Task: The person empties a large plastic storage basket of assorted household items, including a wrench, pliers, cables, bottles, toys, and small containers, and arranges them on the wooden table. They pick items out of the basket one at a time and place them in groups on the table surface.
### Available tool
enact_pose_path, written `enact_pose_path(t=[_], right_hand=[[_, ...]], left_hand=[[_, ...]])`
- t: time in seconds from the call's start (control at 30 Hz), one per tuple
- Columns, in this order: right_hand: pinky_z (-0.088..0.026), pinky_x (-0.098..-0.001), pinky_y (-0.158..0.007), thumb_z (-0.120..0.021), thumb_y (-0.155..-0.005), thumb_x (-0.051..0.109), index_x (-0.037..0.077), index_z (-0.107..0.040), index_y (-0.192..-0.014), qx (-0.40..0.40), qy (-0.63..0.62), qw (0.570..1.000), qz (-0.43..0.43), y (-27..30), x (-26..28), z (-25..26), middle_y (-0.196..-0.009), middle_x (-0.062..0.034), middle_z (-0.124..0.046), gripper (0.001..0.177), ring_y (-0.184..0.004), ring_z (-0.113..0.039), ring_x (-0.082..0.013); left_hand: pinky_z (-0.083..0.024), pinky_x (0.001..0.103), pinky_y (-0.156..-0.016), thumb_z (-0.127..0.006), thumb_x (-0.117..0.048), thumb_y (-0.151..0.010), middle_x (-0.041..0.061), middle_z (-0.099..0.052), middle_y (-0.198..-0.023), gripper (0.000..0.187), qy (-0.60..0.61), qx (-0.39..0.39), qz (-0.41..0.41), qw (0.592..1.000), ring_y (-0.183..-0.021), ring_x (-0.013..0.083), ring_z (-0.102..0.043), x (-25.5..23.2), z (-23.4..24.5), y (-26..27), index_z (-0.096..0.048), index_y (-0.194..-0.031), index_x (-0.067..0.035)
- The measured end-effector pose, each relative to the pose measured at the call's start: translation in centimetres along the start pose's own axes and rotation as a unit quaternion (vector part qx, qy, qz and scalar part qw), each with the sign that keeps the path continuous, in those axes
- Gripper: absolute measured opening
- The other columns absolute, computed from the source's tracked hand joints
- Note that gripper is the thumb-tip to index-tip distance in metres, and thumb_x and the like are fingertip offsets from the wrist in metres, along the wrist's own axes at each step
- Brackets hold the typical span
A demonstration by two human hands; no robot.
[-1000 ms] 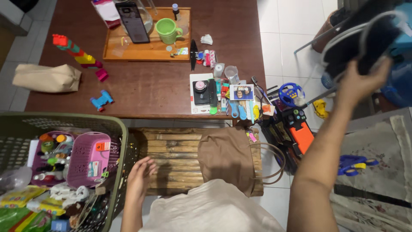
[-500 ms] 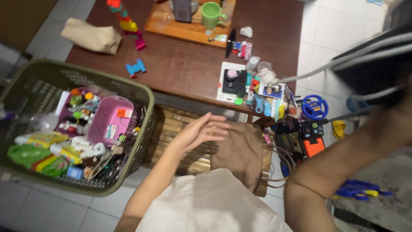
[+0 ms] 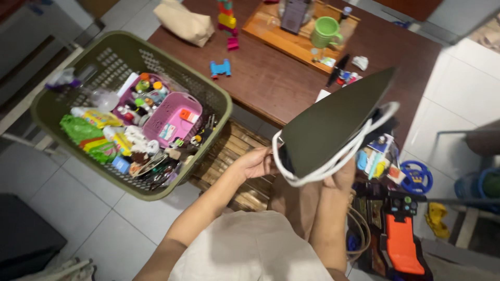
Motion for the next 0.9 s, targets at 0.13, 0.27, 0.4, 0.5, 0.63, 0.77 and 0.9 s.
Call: enact_pose_path(t=[0.13,0.27,0.4,0.5,0.63,0.77,0.9], right_hand=[[-0.058,-0.0432,-0.103,-0.066,-0.099,0.01,-0.005,-0.057,-0.14,0.029,-0.054,0.993,-0.104,0.2,-5.0,1.6,-0.133,-0.0196,-0.067,0.046,-0.118,-0.07,-0.0311],[-0.058,-0.0431,-0.102,-0.064,-0.101,0.012,-0.004,-0.056,-0.142,0.04,-0.075,0.982,-0.169,0.6,-9.1,2.4,-0.135,-0.0197,-0.066,0.045,-0.118,-0.069,-0.0313],[-0.058,-0.043,-0.101,-0.062,-0.103,0.013,-0.004,-0.056,-0.143,0.035,-0.081,0.967,-0.238,3.1,-12.5,3.5,-0.137,-0.0198,-0.065,0.044,-0.119,-0.068,-0.0314],[-0.058,-0.043,-0.1,-0.06,-0.104,0.014,-0.003,-0.056,-0.144,0.032,-0.071,0.958,-0.275,4.1,-14.0,4.9,-0.138,-0.0199,-0.064,0.043,-0.119,-0.068,-0.0315],[-0.059,-0.0422,-0.099,-0.059,-0.105,0.015,-0.002,-0.056,-0.143,0.019,-0.011,0.954,-0.3,5.2,-15.3,7.7,-0.139,-0.0194,-0.064,0.042,-0.118,-0.069,-0.0307],[-0.062,-0.0402,-0.087,-0.061,-0.11,0.016,-0.01,-0.057,-0.137,0.001,0.008,0.937,-0.348,5.5,-16.0,10.1,-0.129,-0.0247,-0.068,0.037,-0.107,-0.073,-0.032],[-0.062,-0.0391,-0.084,-0.065,-0.103,0.017,-0.009,-0.057,-0.136,-0.021,0.144,0.926,-0.349,5.6,-16.8,10.2,-0.125,-0.0228,-0.069,0.042,-0.102,-0.073,-0.0297]], left_hand=[[-0.056,0.041,-0.091,-0.054,-0.023,-0.119,0.017,-0.07,-0.123,0.034,0.036,0.023,-0.065,0.997,-0.104,0.025,-0.069,-1.2,2.4,2.8,-0.063,-0.137,0.004],[-0.062,0.031,-0.094,-0.053,-0.017,-0.108,0.015,-0.073,-0.122,0.036,-0.005,-0.102,-0.128,0.987,-0.107,0.0182,-0.075,-2.3,2.5,5.0,-0.06,-0.133,0.008],[-0.059,0.032,-0.093,-0.06,-0.013,-0.106,0.016,-0.071,-0.125,0.037,-0.078,-0.026,-0.185,0.979,-0.107,0.0188,-0.071,-1.5,1.8,6.1,-0.06,-0.136,0.009],[-0.058,0.035,-0.084,-0.065,-0.017,-0.104,0.018,-0.069,-0.12,0.04,-0.102,-0.121,-0.183,0.97,-0.101,0.0211,-0.069,-0.3,1.9,6.6,-0.062,-0.133,0.009],[-0.06,0.033,-0.081,-0.064,-0.036,-0.099,0.015,-0.071,-0.115,0.048,0.094,-0.123,-0.167,0.974,-0.097,0.0195,-0.071,0.6,1.8,8.2,-0.063,-0.129,0.001],[-0.059,0.03,-0.087,-0.069,-0.033,-0.099,0.014,-0.071,-0.12,0.05,0.033,-0.149,-0.151,0.977,-0.103,0.0186,-0.07,1.0,1.3,10.2,-0.062,-0.132,0.004],[-0.057,0.03,-0.091,-0.07,-0.034,-0.1,0.012,-0.07,-0.123,0.054,-0.022,-0.115,-0.195,0.974,-0.107,0.0165,-0.069,0.7,2.0,11.9,-0.06,-0.135,0.006]])
Point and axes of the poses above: each hand's wrist, its own y-axis away from the middle knuckle, its own z-axis out of the back of the hand, x = y × z, the point moved 2 cm from there along -y, towards the middle knuckle
